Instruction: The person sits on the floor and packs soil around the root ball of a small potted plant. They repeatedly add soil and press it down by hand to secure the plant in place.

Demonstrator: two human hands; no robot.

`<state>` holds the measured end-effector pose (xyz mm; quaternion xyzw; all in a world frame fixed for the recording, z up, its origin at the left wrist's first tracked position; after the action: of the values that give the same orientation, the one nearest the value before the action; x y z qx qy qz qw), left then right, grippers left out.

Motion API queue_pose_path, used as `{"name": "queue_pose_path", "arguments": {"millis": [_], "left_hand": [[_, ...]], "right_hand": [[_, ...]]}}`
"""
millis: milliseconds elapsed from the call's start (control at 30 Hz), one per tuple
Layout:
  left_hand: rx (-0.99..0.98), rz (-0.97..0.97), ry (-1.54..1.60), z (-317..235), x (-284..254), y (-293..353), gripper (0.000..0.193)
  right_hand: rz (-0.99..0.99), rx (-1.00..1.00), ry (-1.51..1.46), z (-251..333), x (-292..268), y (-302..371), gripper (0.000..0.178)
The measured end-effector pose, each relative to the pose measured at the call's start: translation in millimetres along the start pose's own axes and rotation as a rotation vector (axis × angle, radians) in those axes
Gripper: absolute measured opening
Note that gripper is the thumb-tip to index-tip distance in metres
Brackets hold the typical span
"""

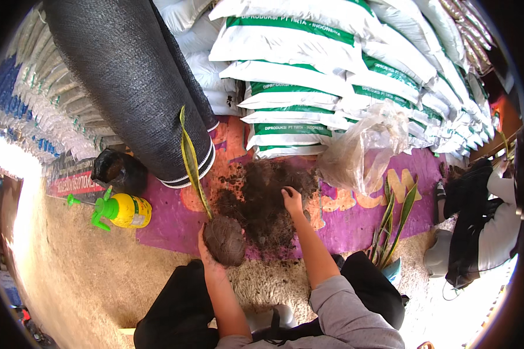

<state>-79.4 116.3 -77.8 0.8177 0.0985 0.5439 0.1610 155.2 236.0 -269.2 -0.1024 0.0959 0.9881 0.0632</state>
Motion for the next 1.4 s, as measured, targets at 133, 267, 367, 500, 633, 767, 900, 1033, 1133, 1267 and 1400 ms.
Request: {"name": "queue_pose_path", "arguments": {"millis": [133, 267, 367, 500, 633, 767, 900, 1033, 1133, 1267, 1400], "left_hand": [[-0.038, 0.134, -0.029, 9, 9, 5, 0.047], [-0.040, 0.246, -0.071, 6, 39, 31, 0.048], [-0.087, 0.298, -0.026, 7, 51, 47, 0.051], [-0.104, 0.427, -0.097, 19, 68, 57, 0.061], [-0.148, 0.559, -0.063, 40, 92, 71, 0.063], [-0.219, 0.551, -0.098, 59, 113, 94, 0.059], [-0.290, 0.579, -0.054, 85, 137, 100, 0.050], [-0.206, 0.550, -0.138, 90, 130, 81, 0.048], [-0.258, 0.660, -0.150, 87, 136, 86, 0.047], [-0.229, 0.519, -0.150, 82, 136, 96, 0.048], [-0.090, 0.450, -0.324, 72, 114, 98, 0.045]], "right_hand": [[-0.116, 0.389, -1.005, -23, -16, 32, 0.025], [0.076, 0.228, -1.460, 46, -20, 70, 0.027], [0.181, 0.188, -1.507, 124, -31, 106, 0.030], [0.358, 0.176, -1.373, 190, -57, 141, 0.033], [0.452, -0.014, -1.138, 265, -98, 180, 0.038], [0.368, -0.119, -0.945, 303, -135, 215, 0.038], [0.130, -0.494, -0.192, 327, -126, 260, 0.043], [-0.023, -0.825, 0.301, 339, -94, 304, 0.043], [0.048, -0.756, 0.034, 332, -105, 289, 0.042], [-0.048, -0.746, 0.034, 322, -102, 272, 0.039], [0.019, -0.706, 0.160, 315, -72, 280, 0.046]]}}
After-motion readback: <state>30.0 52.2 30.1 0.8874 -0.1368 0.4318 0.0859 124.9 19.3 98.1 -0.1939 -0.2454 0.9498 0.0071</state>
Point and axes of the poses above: each hand's wrist, its own y-axis away from the middle knuckle, its own x-axis out of the palm, z = x × y, the point moved 5 cm from there along -y, towards the middle knuckle, and after that the axes turned 9 degrees about z, right-handed, at the moved point
